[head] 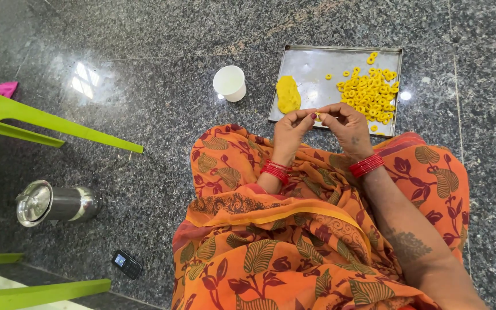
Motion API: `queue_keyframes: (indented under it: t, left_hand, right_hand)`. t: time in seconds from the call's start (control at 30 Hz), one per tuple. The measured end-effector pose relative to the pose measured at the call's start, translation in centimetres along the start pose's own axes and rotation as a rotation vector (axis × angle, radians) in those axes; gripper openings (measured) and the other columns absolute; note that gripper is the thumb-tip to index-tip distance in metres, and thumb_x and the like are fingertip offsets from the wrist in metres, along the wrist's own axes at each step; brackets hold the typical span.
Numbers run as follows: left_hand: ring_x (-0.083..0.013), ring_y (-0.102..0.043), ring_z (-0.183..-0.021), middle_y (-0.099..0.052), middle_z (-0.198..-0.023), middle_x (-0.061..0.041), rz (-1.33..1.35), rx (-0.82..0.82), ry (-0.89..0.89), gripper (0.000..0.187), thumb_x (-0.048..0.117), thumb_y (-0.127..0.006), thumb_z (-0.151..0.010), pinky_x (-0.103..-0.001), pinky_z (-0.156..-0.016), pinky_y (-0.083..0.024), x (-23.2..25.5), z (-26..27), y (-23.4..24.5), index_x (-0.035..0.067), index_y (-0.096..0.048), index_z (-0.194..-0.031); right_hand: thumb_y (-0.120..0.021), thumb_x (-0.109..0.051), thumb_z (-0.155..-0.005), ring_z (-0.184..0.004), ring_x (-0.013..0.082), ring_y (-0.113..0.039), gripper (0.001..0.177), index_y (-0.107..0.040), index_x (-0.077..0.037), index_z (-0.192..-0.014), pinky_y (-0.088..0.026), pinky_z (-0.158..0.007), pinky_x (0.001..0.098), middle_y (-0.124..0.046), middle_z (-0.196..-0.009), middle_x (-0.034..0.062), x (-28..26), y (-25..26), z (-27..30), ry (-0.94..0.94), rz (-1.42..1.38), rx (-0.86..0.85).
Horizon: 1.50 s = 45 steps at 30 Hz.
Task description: Rolling and shaping dough into small ring-shaped snacks on a tray.
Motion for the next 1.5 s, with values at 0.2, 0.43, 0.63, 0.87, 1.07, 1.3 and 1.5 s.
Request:
queue_keyframes:
  t: [0.2, 0.43, 0.63, 0.87, 1.07, 1.3, 1.5]
  left_hand:
    - [-0.0041, -0.062, -0.077, -0.073, -0.088, 0.000, -0.147, -0.013, 0.037, 0.022, 0.013, -0.075, -0.096, -0.018, -0.071, -0.051, 0.2, -0.5, 0.6, -0.002, -0.076, -0.112]
    - [-0.0037, -0.064, -0.079, -0.075, -0.090, -0.001, -0.193, -0.034, 0.056, 0.022, 0.015, -0.076, -0.094, -0.018, -0.070, -0.051, 0.8, -0.3, 0.2, -0.002, -0.076, -0.109]
    - [-0.0032, -0.059, -0.069, -0.073, -0.083, -0.001, -0.396, 0.035, 0.060, 0.025, 0.020, -0.074, -0.094, -0.019, -0.060, -0.046, 0.3, -0.1, 0.2, -0.003, -0.076, -0.104]
    - [-0.0025, -0.054, -0.068, -0.069, -0.081, 0.002, -0.283, 0.141, 0.001, 0.024, 0.019, -0.072, -0.096, -0.020, -0.058, -0.043, -1.6, -0.9, 1.1, -0.004, -0.076, -0.104]
    - [-0.0032, -0.056, -0.071, -0.070, -0.084, 0.002, -0.191, 0.179, 0.018, 0.024, 0.017, -0.072, -0.097, -0.019, -0.063, -0.046, -0.6, -0.4, 0.5, -0.004, -0.076, -0.108]
    - [-0.0046, -0.058, -0.076, -0.072, -0.090, -0.001, -0.140, 0.054, 0.024, 0.026, 0.016, -0.069, -0.100, -0.020, -0.069, -0.049, -3.1, -1.2, 1.5, -0.004, -0.075, -0.115]
    - [-0.0077, -0.066, -0.080, -0.075, -0.097, -0.003, -0.367, 0.009, -0.005, 0.032, 0.014, -0.061, -0.099, -0.021, -0.073, -0.053, 0.3, -2.8, 3.1, 0.000, -0.070, -0.126]
  right_hand:
    - [-0.073, -0.012, -0.098, -0.091, 0.0088, -0.068, 0.010, -0.074, -0.006, -0.106, -0.056, -0.079, 0.0237, -0.069, -0.102, 0.0021, -2.1, -0.6, 0.2, 0.111, 0.421, 0.040]
    - [-0.074, -0.007, -0.095, -0.092, 0.0161, -0.067, 0.012, -0.076, -0.005, -0.106, -0.056, -0.079, 0.0274, -0.070, -0.103, 0.0064, -3.4, -1.1, 0.6, 0.296, 0.615, 0.044]
    - [-0.075, -0.006, -0.094, -0.093, 0.0168, -0.067, 0.013, -0.077, -0.006, -0.106, -0.054, -0.081, 0.0281, -0.071, -0.101, 0.0060, -3.5, -1.6, 0.6, 0.330, 0.642, 0.032]
    - [-0.062, -0.019, -0.104, -0.095, 0.0125, -0.068, 0.025, -0.070, -0.002, -0.121, -0.057, -0.084, 0.0266, -0.073, -0.104, 0.0041, -0.1, 0.3, -0.5, -0.080, 0.069, 0.072]
    - [-0.057, -0.024, -0.107, -0.096, 0.0142, -0.070, 0.031, -0.064, 0.002, -0.124, -0.058, -0.084, 0.0285, -0.071, -0.107, 0.0069, 1.5, 0.4, -0.7, -0.331, -0.253, -0.027]
    - [-0.069, -0.018, -0.100, -0.089, 0.0132, -0.069, 0.023, -0.066, 0.000, -0.114, -0.060, -0.082, 0.0284, -0.071, -0.102, 0.0061, 2.2, 0.5, -0.4, -0.370, -0.227, 0.023]
    - [-0.076, -0.017, -0.094, -0.084, 0.0111, -0.067, 0.022, -0.070, -0.002, -0.108, -0.058, -0.075, 0.0266, -0.072, -0.095, 0.0055, 3.2, 3.1, -0.8, -0.246, 0.141, 0.151]
Point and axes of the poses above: each hand's wrist, its own z-axis away from the middle knuckle, its own y-axis out of the back of the hand, x = y × z, the point moved 1 cm from there along -z, towards the middle knuckle
